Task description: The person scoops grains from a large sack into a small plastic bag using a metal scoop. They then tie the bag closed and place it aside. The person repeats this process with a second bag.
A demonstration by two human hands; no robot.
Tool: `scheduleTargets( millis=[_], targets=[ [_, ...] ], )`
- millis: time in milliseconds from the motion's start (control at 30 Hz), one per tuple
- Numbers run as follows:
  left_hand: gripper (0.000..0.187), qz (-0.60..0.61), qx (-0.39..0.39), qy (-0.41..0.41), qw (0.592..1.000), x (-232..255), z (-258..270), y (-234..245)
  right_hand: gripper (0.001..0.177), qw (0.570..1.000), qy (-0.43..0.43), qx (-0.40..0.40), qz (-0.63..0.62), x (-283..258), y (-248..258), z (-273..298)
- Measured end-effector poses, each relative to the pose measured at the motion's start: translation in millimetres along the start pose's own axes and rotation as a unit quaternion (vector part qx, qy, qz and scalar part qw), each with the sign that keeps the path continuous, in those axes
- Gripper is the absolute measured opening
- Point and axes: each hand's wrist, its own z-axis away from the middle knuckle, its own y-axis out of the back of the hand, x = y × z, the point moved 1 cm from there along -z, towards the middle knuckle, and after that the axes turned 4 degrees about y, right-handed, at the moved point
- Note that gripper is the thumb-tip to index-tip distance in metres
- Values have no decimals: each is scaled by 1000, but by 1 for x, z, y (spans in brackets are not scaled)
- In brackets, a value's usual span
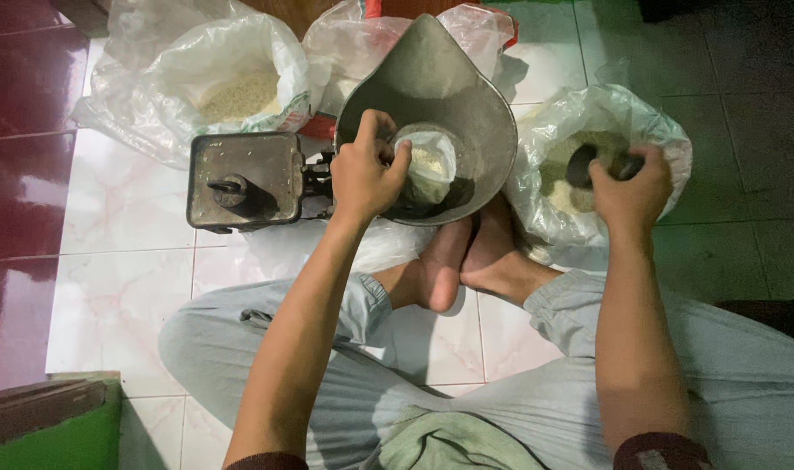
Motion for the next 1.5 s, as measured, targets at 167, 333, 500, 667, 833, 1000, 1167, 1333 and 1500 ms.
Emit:
scheduleTargets(
  millis=[167,333,500,667,833,1000,1167,1333,1500],
  targets=[
    [24,42,9,-65,997,-14,-2,-5,53,982,-82,-172,-6,-49,12,2],
    [22,46,15,-68,997,-16,-2,-8,33,945,265,-19,-192,-158,31,-4],
    [23,48,1,-52,997,-17,-2,-5,43,887,219,-398,-81,-256,68,-8],
    [25,78,14,-55,995,-19,0,-4,17,872,278,-381,-134,-210,0,-2],
    [28,108,25,-64,992,-18,0,-2,12,908,282,-254,-176,-190,-21,1],
    [29,120,45,-73,989,-21,0,-3,11,911,268,-248,-189,-195,-17,3],
    [26,135,47,-71,987,-24,-1,-4,8,913,257,-244,-204,-199,-13,3],
    [26,118,38,-78,989,-23,-2,-5,6,903,243,-273,-227,-210,9,-1],
    [22,88,-13,-90,992,-14,-2,0,32,888,169,-378,-199,-224,19,-10]
  ],
)
